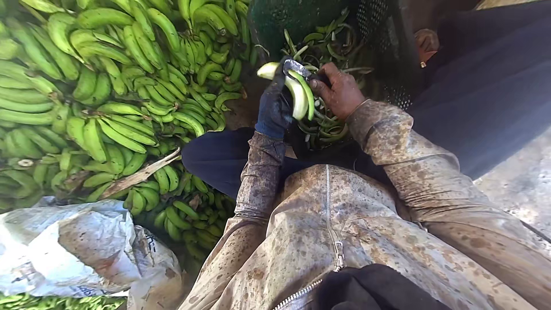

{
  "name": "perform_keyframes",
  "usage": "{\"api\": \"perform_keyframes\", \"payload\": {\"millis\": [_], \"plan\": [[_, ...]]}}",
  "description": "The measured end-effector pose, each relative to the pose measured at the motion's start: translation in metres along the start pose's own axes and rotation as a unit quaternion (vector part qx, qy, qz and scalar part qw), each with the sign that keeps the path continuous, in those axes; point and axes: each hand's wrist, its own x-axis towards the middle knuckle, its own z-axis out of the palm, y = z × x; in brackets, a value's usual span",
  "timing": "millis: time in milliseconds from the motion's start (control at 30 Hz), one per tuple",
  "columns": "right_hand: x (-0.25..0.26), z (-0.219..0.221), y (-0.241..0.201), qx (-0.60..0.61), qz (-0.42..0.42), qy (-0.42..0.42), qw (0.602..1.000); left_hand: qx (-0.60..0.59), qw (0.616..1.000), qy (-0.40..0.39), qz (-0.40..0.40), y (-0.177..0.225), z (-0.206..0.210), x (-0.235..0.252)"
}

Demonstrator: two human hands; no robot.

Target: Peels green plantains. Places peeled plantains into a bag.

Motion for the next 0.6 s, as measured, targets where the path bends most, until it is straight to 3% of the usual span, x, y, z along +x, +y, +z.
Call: {"api": "perform_keyframes", "payload": {"millis": [67,167,233,333,433,533,600], "plan": [[-0.005,0.001,0.001,0.004,-0.010,0.013,1.000,0.009,1.000,-0.014,-0.022,0.000,0.001,-0.007],[-0.005,0.003,0.002,-0.033,0.003,0.014,0.999,0.019,0.994,0.103,0.022,-0.009,0.009,-0.006],[-0.003,0.005,0.006,-0.054,0.020,-0.001,0.998,0.037,0.991,0.130,0.023,-0.015,0.005,-0.007],[0.000,-0.006,0.006,-0.062,0.020,-0.004,0.998,0.153,0.987,0.019,-0.050,-0.001,-0.001,-0.014],[0.002,-0.018,0.005,-0.058,0.002,-0.033,0.998,0.248,0.952,-0.133,-0.122,0.016,-0.012,-0.013],[0.009,-0.021,0.010,-0.055,0.031,-0.051,0.997,0.359,0.893,-0.198,-0.186,0.028,-0.010,-0.001],[0.011,-0.017,0.012,-0.080,0.077,-0.043,0.993,0.375,0.879,-0.213,-0.203,0.026,-0.013,0.004]]}}
